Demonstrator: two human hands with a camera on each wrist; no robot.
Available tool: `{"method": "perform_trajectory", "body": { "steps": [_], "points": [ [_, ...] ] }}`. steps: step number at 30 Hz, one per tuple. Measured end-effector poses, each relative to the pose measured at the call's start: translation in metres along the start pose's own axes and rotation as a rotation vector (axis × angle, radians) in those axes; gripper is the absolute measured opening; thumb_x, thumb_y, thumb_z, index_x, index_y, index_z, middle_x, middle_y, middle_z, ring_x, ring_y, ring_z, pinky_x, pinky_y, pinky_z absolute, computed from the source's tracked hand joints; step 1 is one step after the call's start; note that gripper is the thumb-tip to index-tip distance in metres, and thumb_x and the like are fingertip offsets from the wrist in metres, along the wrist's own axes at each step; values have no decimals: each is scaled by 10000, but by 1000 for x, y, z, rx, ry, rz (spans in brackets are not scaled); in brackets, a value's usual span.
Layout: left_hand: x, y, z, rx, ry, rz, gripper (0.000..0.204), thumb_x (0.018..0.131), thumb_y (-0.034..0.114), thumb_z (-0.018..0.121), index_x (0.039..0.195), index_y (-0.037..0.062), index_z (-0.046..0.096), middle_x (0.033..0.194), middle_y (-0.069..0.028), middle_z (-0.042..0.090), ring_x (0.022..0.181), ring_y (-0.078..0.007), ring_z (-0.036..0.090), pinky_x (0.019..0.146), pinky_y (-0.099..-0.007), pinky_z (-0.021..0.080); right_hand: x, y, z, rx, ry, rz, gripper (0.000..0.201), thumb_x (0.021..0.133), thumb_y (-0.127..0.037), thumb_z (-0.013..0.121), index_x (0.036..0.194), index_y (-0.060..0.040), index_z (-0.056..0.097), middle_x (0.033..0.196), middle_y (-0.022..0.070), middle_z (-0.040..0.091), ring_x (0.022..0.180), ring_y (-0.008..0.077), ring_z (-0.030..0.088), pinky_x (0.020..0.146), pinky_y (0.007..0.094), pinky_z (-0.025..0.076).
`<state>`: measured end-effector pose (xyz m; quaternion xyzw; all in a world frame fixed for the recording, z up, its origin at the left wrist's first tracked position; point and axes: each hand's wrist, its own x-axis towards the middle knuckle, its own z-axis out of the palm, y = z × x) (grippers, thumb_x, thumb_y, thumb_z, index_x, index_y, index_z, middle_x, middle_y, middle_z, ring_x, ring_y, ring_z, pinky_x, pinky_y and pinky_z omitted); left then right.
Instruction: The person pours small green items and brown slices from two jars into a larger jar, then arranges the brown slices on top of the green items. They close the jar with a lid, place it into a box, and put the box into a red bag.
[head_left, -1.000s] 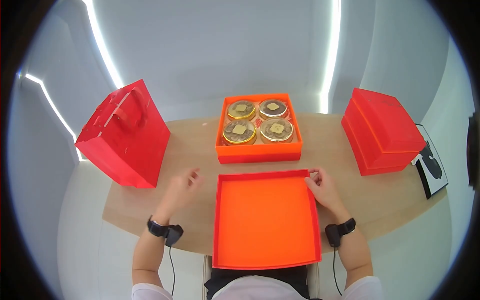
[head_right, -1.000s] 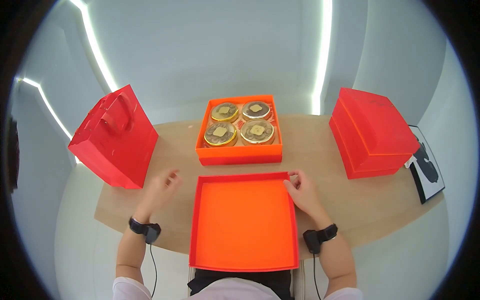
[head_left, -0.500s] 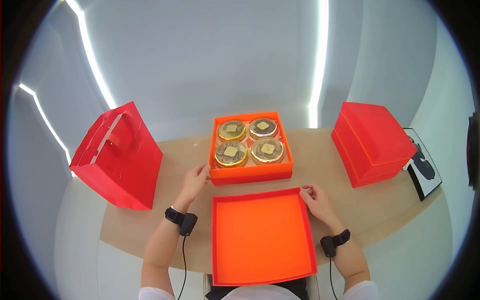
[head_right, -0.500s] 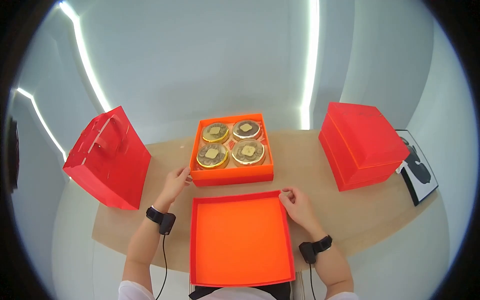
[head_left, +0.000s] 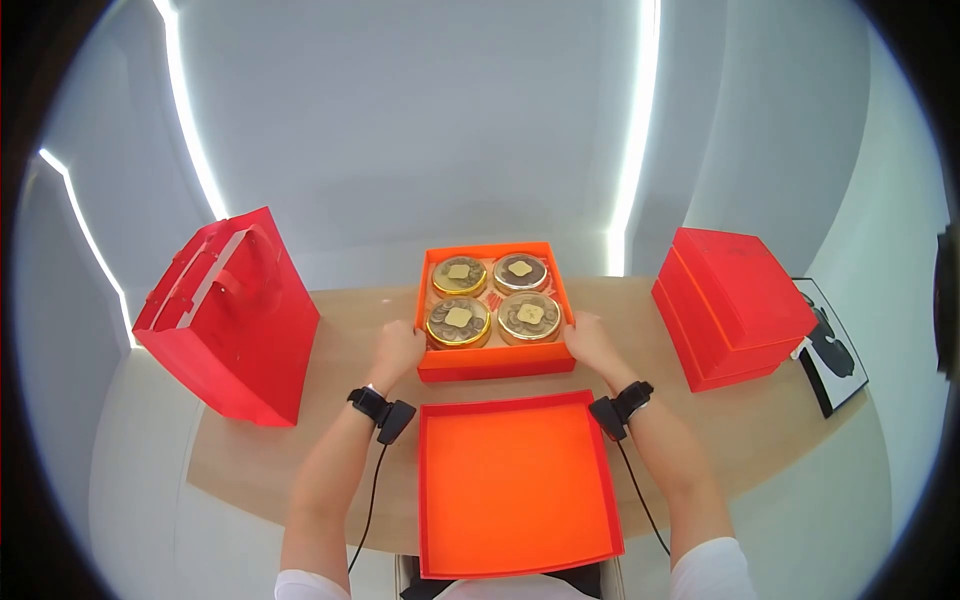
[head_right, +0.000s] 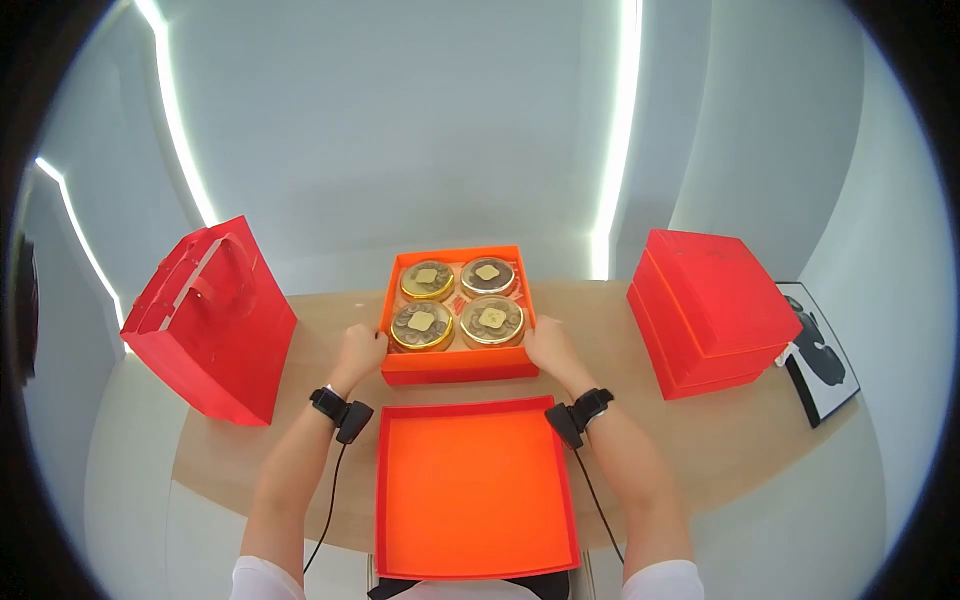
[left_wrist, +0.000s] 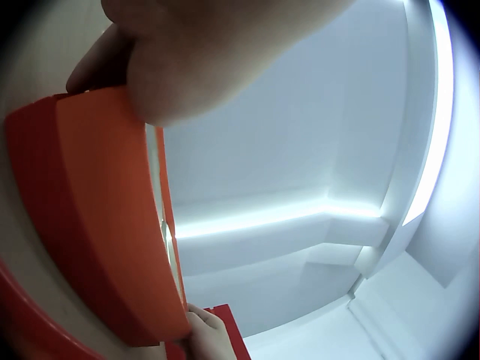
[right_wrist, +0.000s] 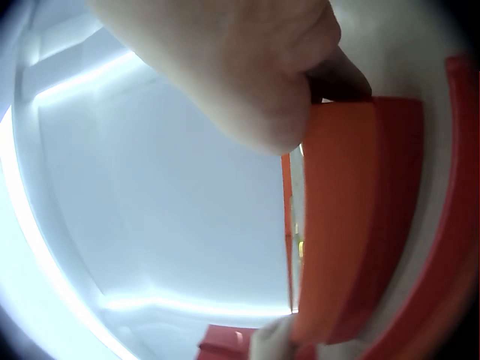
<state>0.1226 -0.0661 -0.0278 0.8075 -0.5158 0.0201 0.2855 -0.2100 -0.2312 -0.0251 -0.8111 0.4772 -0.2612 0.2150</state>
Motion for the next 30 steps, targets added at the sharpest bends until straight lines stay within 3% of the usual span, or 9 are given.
{"method": "perform_trajectory", "body": {
  "steps": [13, 16, 19, 22, 30],
  "points": [
    [-12, 8, -22, -99, 48, 106, 297, 953, 154, 609, 876, -81, 773, 832, -336, 705, 799, -510, 727, 745, -554, 591, -19, -9, -13, -72, 126, -92, 255, 977, -153, 586, 960, 82, 684, 970, 358, 731, 959, 539, 715, 881, 613, 567],
    [-11, 8, -20, -102, -30, 65, 303, 963, 153, 605, 864, -92, 755, 853, -346, 706, 855, -532, 718, 809, -597, 582, -17, -3, -9, -81, 92, -123, 253, 980, -152, 582, 953, 81, 678, 968, 362, 727, 953, 547, 710, 880, 617, 564],
    [-9, 3, -13, -144, -34, 35, 313, 971, 163, 602, 858, -83, 758, 852, -347, 705, 845, -528, 719, 801, -593, 583, -18, -6, -7, -48, 52, -39, 248, 995, -136, 549, 1050, 62, 687, 1030, 344, 724, 1043, 529, 695, 909, 603, 552],
    [-12, 5, -16, -136, -45, 18, 312, 984, 181, 605, 897, -75, 762, 863, -338, 712, 841, -521, 721, 790, -582, 586, -17, 0, 2, 17, 115, -97, 257, 1016, -162, 572, 1007, 75, 670, 960, 363, 722, 946, 557, 702, 869, 625, 562],
    [-15, 8, -16, -188, -34, -48, 297, 996, 205, 623, 977, -56, 763, 879, -328, 716, 862, -513, 721, 770, -569, 572, -17, 1, -3, -38, 74, -134, 260, 1036, -163, 552, 1025, 66, 674, 967, 355, 724, 944, 555, 700, 853, 629, 560]
  ]
}}
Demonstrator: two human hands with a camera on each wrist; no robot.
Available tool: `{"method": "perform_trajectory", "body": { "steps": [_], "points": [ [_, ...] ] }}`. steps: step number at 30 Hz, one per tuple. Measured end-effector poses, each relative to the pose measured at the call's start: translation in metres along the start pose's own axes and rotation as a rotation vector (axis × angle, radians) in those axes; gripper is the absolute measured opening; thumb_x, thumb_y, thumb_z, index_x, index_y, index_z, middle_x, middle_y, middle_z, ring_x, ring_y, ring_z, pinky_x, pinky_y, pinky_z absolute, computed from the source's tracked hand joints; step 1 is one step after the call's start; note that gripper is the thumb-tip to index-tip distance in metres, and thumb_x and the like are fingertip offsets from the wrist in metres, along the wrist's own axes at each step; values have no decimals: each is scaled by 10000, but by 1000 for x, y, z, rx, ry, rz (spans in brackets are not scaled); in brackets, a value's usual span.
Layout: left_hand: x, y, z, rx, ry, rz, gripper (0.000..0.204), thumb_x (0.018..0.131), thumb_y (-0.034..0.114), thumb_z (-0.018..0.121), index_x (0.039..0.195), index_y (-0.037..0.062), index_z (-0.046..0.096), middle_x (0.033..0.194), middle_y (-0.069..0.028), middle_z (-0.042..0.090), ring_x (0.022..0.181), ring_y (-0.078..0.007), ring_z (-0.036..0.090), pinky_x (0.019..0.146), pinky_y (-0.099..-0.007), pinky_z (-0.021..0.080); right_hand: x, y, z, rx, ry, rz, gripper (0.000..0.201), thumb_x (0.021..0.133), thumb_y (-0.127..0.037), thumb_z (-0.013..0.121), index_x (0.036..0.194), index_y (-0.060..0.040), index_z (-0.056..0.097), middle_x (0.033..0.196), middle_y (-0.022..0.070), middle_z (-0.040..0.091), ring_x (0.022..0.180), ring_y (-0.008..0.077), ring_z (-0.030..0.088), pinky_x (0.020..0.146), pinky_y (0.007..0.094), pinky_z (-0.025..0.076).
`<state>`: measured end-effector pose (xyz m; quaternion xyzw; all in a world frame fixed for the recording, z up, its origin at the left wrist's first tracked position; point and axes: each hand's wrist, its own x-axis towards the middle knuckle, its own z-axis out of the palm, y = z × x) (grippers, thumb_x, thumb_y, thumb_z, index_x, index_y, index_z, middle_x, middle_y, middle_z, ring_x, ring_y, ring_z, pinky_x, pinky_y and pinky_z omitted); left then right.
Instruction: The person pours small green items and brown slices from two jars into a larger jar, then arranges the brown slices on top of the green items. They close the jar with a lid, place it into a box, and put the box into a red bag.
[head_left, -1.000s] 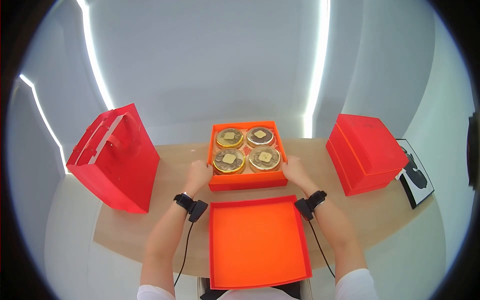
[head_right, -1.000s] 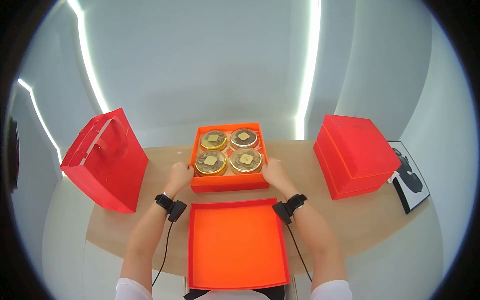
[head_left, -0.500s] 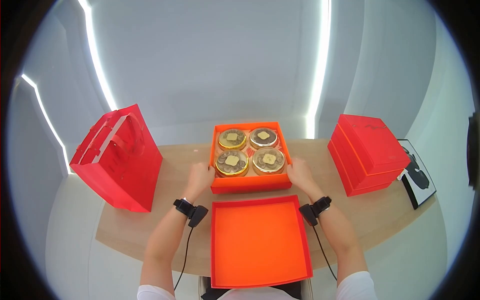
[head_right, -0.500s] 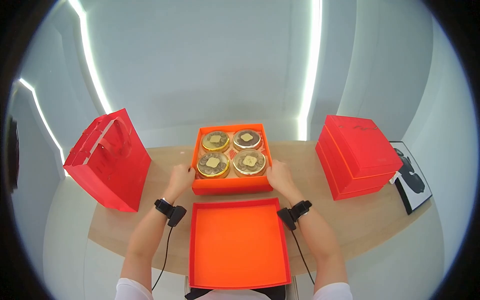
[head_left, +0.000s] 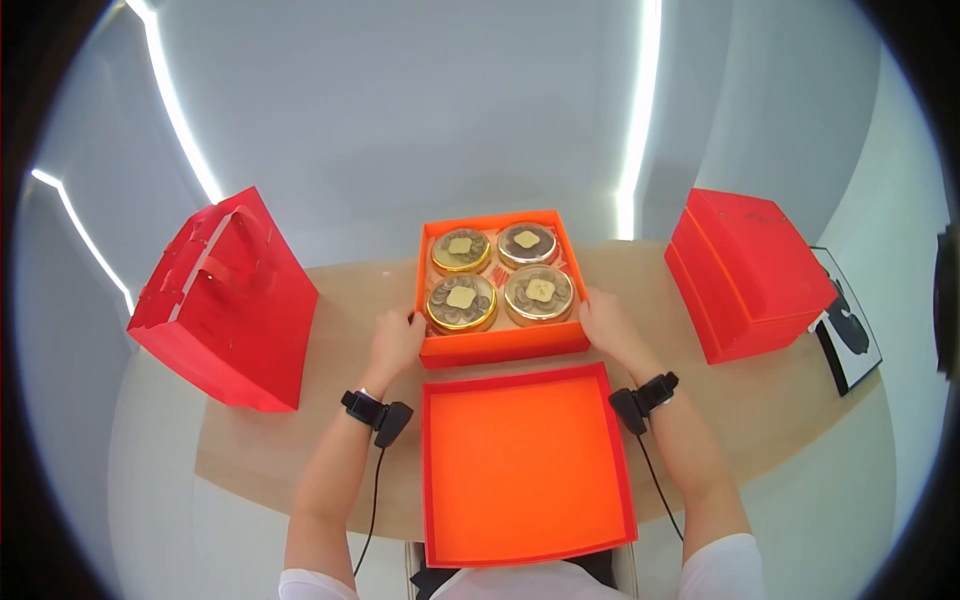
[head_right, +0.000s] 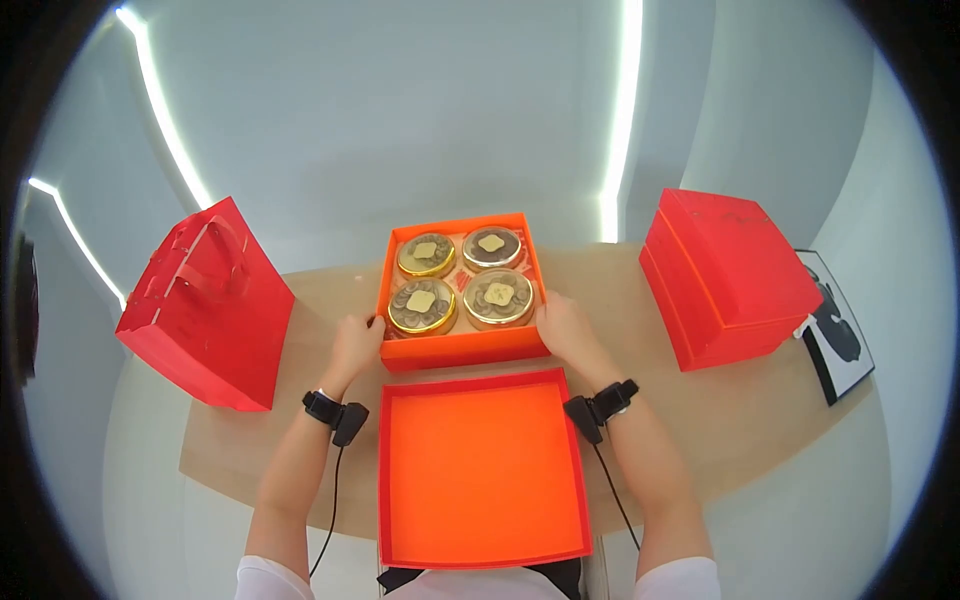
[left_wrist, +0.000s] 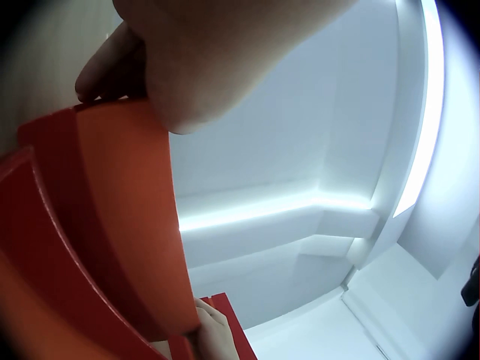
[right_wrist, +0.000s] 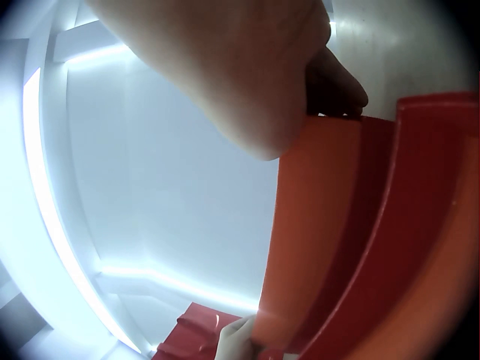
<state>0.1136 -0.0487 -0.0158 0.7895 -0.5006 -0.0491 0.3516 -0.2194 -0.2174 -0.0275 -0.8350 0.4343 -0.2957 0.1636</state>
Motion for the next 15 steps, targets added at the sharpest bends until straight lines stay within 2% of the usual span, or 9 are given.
{"method": "perform_trajectory", "body": {
  "steps": [4, 7, 10, 12, 14, 15],
  "points": [
    [-4, 4, -6, -17, -13, 32, 413, 1068, 311, 592, 1005, -64, 752, 900, -338, 712, 863, -527, 707, 761, -568, 562, -2, -2, -2, 23, -22, 31, 350, 1085, -253, 531, 1013, 58, 674, 1002, 361, 721, 975, 551, 696, 878, 622, 557],
    [3, -26, -4, -172, -91, -78, 615, 1134, 479, 502, 1034, -78, 741, 832, -287, 730, 759, -452, 739, 702, -522, 560, -5, -3, -14, 37, -113, 63, 508, 1133, -405, 503, 1084, 61, 697, 1034, 326, 745, 1001, 517, 709, 896, 601, 555],
    [-34, -23, -35, -275, -166, -167, 764, 1148, 613, 405, 1065, -68, 740, 732, -190, 692, 665, -304, 737, 620, -437, 554, -34, 19, -26, -5, 177, -139, 644, 1144, -541, 475, 1221, 51, 716, 1048, 273, 771, 1050, 467, 729, 938, 536, 563],
    [-64, -30, -51, -261, -401, -243, 755, 1148, 635, 395, 1174, -46, 719, 744, -113, 663, 631, -186, 697, 567, -362, 545, -63, 0, -65, 105, -177, 53, 649, 1139, -556, 487, 1300, 32, 708, 1068, 256, 783, 1077, 448, 737, 968, 502, 563],
    [-97, -19, -65, -312, -615, -336, 760, 1148, 649, 380, 1288, -39, 671, 827, -118, 688, 618, -189, 690, 552, -347, 558, -82, -27, -98, 160, -500, 236, 668, 1130, -581, 497, 1332, 20, 705, 1096, 253, 787, 1106, 432, 740, 994, 480, 559],
    [-109, -15, -66, -362, -671, -372, 757, 1150, 645, 377, 1307, -40, 659, 849, -113, 688, 619, -186, 687, 554, -347, 562, -88, -41, -107, 163, -642, 325, 680, 1123, -600, 501, 1325, 17, 706, 1113, 258, 786, 1121, 425, 740, 1005, 474, 557]
  ]
}}
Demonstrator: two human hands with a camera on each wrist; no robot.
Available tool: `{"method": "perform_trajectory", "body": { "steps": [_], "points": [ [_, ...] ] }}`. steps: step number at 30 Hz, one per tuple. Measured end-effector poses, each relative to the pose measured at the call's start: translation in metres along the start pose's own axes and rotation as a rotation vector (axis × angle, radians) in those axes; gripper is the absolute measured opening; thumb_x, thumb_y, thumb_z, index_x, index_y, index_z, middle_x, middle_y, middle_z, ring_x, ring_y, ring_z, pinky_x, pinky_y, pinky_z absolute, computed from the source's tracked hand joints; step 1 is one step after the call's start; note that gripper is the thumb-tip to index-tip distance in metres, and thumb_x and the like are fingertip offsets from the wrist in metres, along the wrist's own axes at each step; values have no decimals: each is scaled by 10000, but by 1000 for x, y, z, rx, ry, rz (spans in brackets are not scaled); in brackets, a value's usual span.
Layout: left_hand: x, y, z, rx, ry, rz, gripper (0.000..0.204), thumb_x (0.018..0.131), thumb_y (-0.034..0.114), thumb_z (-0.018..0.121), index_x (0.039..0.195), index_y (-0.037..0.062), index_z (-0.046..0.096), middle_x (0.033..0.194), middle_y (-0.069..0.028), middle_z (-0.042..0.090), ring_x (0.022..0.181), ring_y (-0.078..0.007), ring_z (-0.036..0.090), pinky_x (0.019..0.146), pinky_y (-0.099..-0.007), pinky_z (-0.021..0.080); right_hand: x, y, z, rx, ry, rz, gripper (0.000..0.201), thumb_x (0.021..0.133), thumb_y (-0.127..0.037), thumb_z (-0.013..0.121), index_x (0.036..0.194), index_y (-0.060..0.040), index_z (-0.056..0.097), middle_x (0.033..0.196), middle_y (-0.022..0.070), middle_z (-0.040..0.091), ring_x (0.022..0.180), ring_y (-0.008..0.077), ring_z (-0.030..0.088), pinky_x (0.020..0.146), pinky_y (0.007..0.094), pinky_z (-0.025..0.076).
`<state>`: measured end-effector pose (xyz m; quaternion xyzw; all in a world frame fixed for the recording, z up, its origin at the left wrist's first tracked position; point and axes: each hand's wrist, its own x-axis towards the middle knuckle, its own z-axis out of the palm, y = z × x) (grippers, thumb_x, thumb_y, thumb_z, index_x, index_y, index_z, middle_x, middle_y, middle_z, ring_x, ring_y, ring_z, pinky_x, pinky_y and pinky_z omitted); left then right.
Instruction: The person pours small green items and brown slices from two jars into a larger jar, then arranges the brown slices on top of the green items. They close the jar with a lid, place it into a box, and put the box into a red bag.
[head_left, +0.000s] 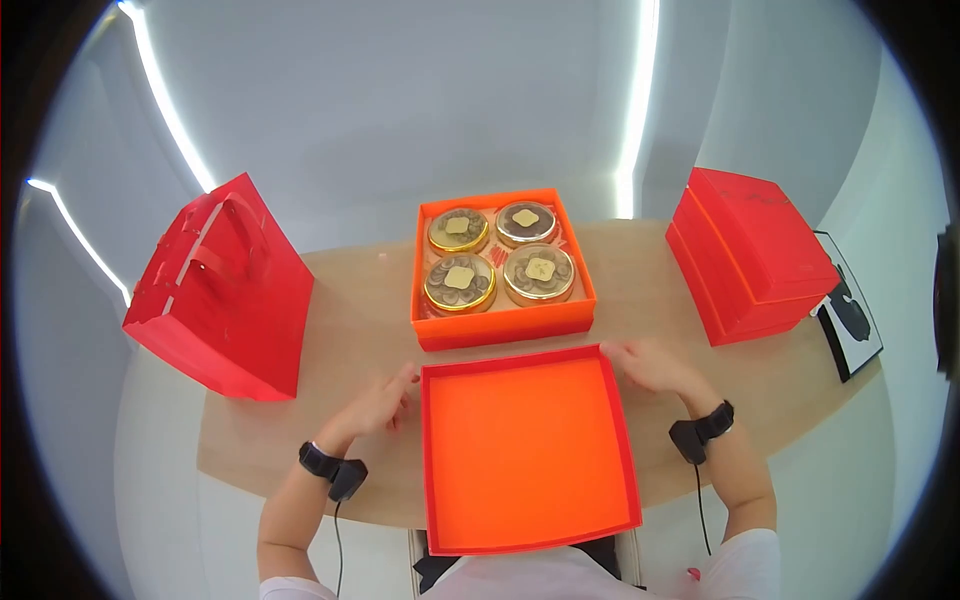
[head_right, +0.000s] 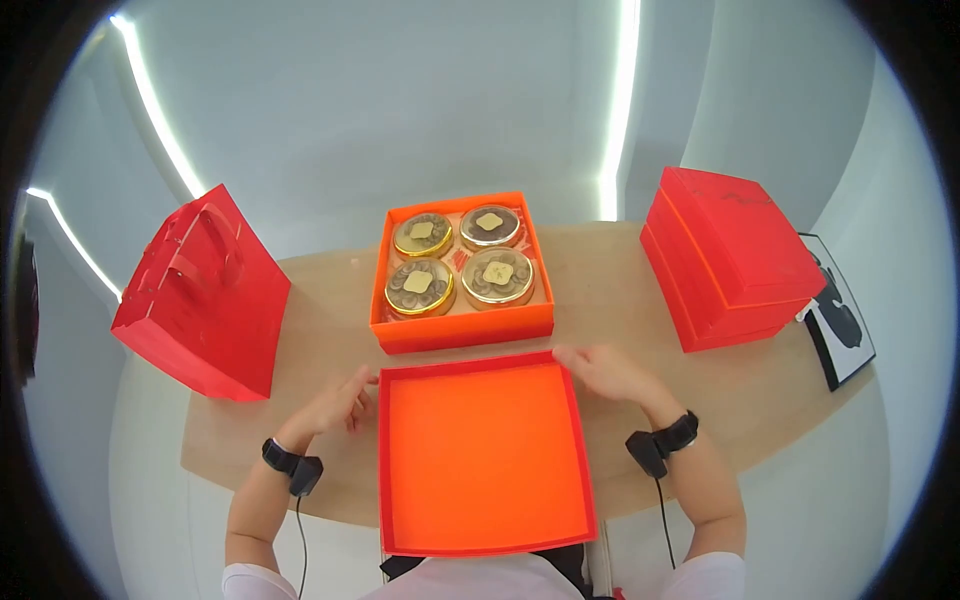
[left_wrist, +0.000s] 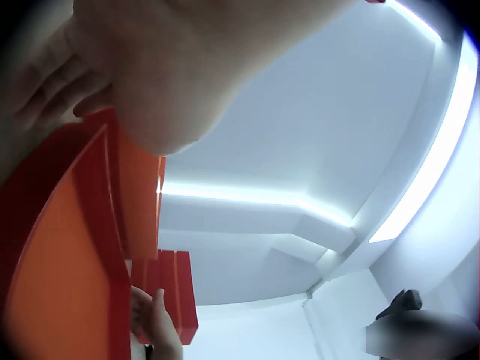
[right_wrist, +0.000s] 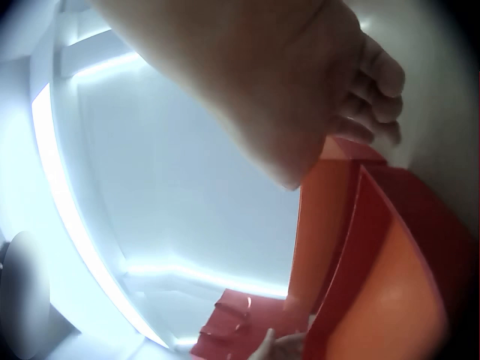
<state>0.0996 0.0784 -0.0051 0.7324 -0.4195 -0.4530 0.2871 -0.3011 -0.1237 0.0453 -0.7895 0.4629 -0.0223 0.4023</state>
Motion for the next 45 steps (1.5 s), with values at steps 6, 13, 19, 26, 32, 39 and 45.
{"method": "perform_trajectory", "body": {
  "steps": [6, 13, 19, 26, 32, 39, 45],
  "points": [
    [-16, 5, 26, 73, -158, 12, 724, 1162, 613, 378, 1367, -39, 618, 958, -117, 686, 697, -192, 707, 592, -335, 602, 2, 25, 34, -91, 7, -42, 484, 1062, -399, 538, 1228, 21, 713, 1032, 252, 783, 945, 377, 775, 849, 493, 589],
    [-35, 31, 28, 65, -89, 78, 670, 1161, 543, 446, 1460, -44, 563, 1014, -109, 704, 794, -179, 702, 618, -325, 608, -30, 11, 13, -141, 141, -50, 290, 975, -175, 529, 1076, 60, 665, 782, 252, 725, 750, 398, 754, 690, 481, 589],
    [-72, 117, 8, 47, 65, 325, 592, 1170, 392, 495, 1636, 29, 459, 913, -50, 688, 695, -131, 666, 566, -288, 550, -72, -28, -40, -54, 478, -256, 262, 972, -120, 535, 1093, 89, 639, 730, 256, 654, 649, 330, 705, 631, 473, 522],
    [-60, 191, -28, -48, 208, 610, 513, 1186, 291, 487, 1575, -38, 546, 828, -26, 667, 614, -87, 661, 528, -250, 522, -87, -72, -102, -41, 674, -287, 261, 981, -98, 526, 1123, 82, 649, 667, 170, 625, 584, 241, 683, 568, 406, 515],
    [-72, 244, -49, -51, 331, 828, 599, 1111, 189, 633, 1641, -27, 452, 1059, -129, 750, 687, -128, 700, 600, -285, 580, -93, -107, -136, 103, 761, -343, 366, 1019, -67, 482, 1329, 61, 626, 738, 128, 693, 567, 191, 694, 549, 337, 565],
    [-98, 265, -57, 130, 497, 991, 700, 1008, 11, 717, 1641, 36, 418, 1325, -204, 708, 845, -170, 774, 731, -315, 638, -70, -121, -148, 322, 863, -570, 725, 1026, -19, 454, 1721, -149, 295, 981, 157, 741, 887, 250, 802, 766, 347, 637],
    [-28, 208, -63, 348, 619, 1140, 603, 954, -79, 738, 1477, 33, 459, 1482, -199, 636, 998, -257, 806, 804, -356, 664, -18, -90, -146, 862, 449, -676, 856, 934, -102, 501, 1751, -154, 252, 1480, 201, 603, 1385, 342, 610, 1159, 547, 485]
  ]
}}
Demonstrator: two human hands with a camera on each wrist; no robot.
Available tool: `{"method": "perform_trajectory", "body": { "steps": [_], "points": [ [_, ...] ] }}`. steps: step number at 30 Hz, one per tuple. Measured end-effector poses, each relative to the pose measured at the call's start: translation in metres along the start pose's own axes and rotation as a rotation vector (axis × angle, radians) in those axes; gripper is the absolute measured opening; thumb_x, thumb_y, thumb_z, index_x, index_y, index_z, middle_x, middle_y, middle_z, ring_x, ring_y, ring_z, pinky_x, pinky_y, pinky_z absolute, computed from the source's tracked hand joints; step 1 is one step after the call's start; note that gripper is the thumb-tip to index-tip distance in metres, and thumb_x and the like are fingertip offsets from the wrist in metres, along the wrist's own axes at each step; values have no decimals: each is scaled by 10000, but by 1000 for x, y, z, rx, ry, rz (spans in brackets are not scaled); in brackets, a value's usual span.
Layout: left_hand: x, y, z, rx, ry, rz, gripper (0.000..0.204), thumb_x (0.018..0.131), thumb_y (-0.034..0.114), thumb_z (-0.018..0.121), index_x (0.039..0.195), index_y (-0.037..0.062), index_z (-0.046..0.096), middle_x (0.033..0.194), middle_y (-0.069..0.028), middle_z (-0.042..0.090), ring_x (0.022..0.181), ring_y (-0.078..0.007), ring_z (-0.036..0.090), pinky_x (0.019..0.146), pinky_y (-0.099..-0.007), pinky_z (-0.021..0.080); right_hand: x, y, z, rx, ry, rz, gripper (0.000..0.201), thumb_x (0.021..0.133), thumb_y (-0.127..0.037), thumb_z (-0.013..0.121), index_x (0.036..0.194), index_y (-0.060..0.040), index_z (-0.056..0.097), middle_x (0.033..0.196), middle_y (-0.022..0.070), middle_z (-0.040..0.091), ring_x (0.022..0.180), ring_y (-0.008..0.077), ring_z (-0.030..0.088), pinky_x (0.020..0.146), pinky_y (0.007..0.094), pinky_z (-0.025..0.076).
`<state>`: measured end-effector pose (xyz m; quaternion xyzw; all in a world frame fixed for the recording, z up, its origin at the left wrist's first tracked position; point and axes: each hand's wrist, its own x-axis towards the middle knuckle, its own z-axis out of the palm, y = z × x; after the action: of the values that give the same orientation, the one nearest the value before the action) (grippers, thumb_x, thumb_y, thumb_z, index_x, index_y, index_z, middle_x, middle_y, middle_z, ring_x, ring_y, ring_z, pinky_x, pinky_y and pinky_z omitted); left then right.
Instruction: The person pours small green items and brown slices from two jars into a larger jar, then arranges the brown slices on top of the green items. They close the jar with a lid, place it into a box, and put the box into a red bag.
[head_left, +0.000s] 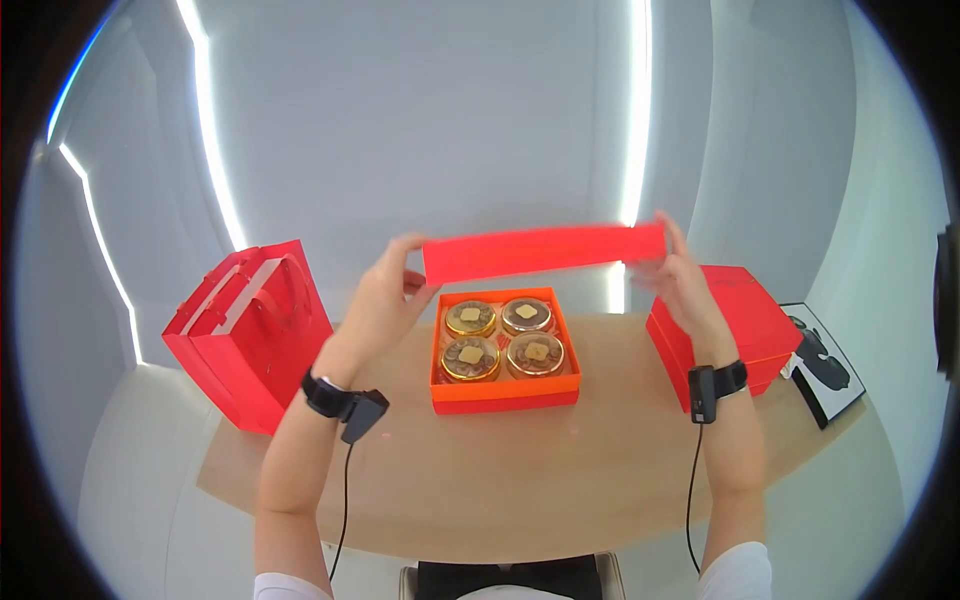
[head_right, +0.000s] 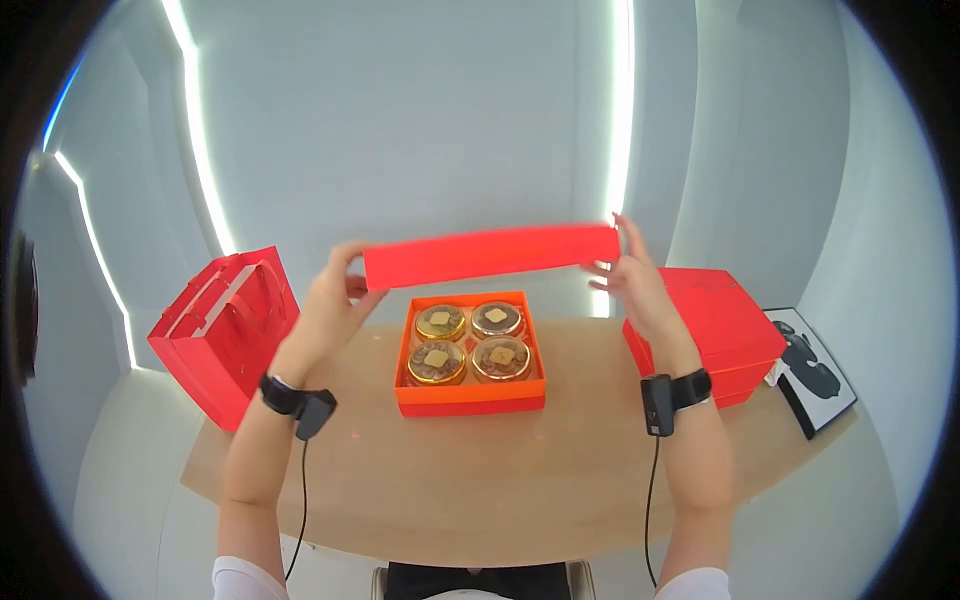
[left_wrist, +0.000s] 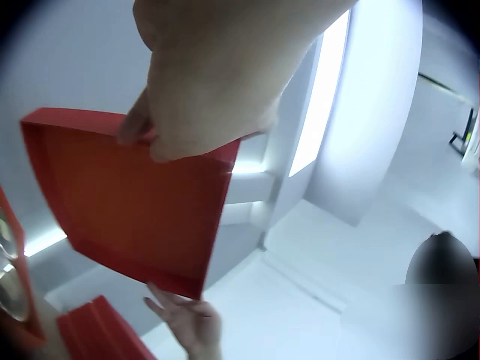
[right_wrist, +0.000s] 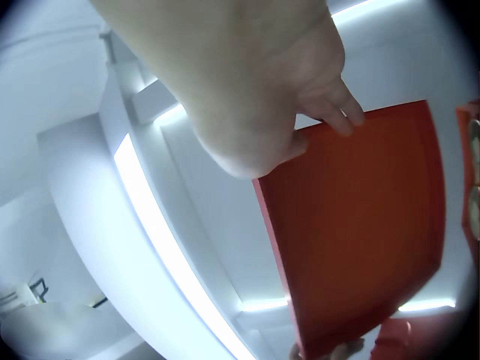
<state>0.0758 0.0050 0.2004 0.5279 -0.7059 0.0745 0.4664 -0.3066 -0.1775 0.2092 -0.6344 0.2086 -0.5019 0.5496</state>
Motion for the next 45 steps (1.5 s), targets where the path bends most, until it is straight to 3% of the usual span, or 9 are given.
{"method": "perform_trajectory", "body": {
  "steps": [3, 6, 10, 13, 15, 17, 22, 30, 45],
  "points": [
    [-22, -67, 32, 98, 73, 200, 504, 941, -81, 713, 1396, 34, 528, 1511, -179, 612, 1026, -340, 777, 807, -412, 657, 20, 53, -11, 286, -80, 228, 769, 1027, -230, 467, 1753, -146, 227, 1589, 184, 554, 1418, 369, 590, 1170, 547, 482],
    [-47, -97, 56, 243, 53, 288, 415, 952, -56, 672, 1346, 33, 576, 1519, -159, 605, 1045, -392, 747, 807, -451, 649, 35, 127, 3, 275, 13, 297, 664, 1087, -282, 520, 1676, -11, 379, 1558, 206, 591, 1415, 317, 594, 1206, 472, 455],
    [-87, -126, 83, 358, -40, 188, 303, 1012, 24, 619, 1314, 36, 606, 1542, -137, 593, 1091, -387, 737, 819, -462, 651, 21, 196, 29, -180, 159, 135, 603, 1122, -284, 547, 1577, 109, 493, 1556, 258, 604, 1439, 306, 585, 1224, 374, 428],
    [-110, -151, 98, 425, -123, 211, 275, 1046, 45, 584, 1320, 35, 605, 1577, -128, 566, 1130, -378, 726, 835, -467, 652, 23, 253, 19, -311, 139, 28, 607, 1125, -264, 544, 1588, 121, 466, 1559, 278, 599, 1464, 317, 569, 1216, 385, 433],
    [-124, -160, 107, 346, -186, 20, 285, 1052, 60, 583, 1335, 34, 577, 1589, -125, 552, 1144, -391, 717, 847, -471, 652, 19, 270, 15, -299, 119, 79, 594, 1141, -246, 544, 1604, 113, 446, 1615, 255, 549, 1506, 309, 519, 1245, 388, 405],
    [-127, -158, 106, 334, -210, -18, 309, 1044, 69, 596, 1347, 33, 543, 1599, -129, 539, 1147, -409, 708, 853, -479, 649, 14, 280, 20, -264, 139, 110, 595, 1144, -250, 543, 1605, 113, 444, 1613, 255, 550, 1502, 307, 522, 1244, 386, 405],
    [-137, -172, 107, 332, -143, 170, 406, 996, 57, 657, 1354, 34, 467, 1615, -157, 515, 1136, -452, 693, 841, -505, 639, -2, 260, 32, -316, 130, 92, 603, 1137, -272, 541, 1607, 94, 450, 1608, 265, 560, 1507, 323, 525, 1239, 396, 401],
    [-165, -153, 98, 221, -240, -86, 367, 965, 2, 651, 1286, 17, 474, 1612, -198, 514, 1100, -449, 702, 820, -510, 632, -21, 269, 38, -373, 114, 72, 611, 1152, -286, 513, 1620, 95, 418, 1624, 287, 526, 1530, 367, 493, 1269, 426, 371],
    [-169, -124, 96, 251, -177, -57, 334, 934, -79, 653, 1216, 23, 506, 1512, -230, 611, 1097, -479, 710, 825, -499, 636, -55, 257, 38, -476, 55, 117, 603, 1153, -247, 502, 1649, 70, 378, 1650, 258, 502, 1551, 348, 468, 1277, 428, 356]
  ]
}}
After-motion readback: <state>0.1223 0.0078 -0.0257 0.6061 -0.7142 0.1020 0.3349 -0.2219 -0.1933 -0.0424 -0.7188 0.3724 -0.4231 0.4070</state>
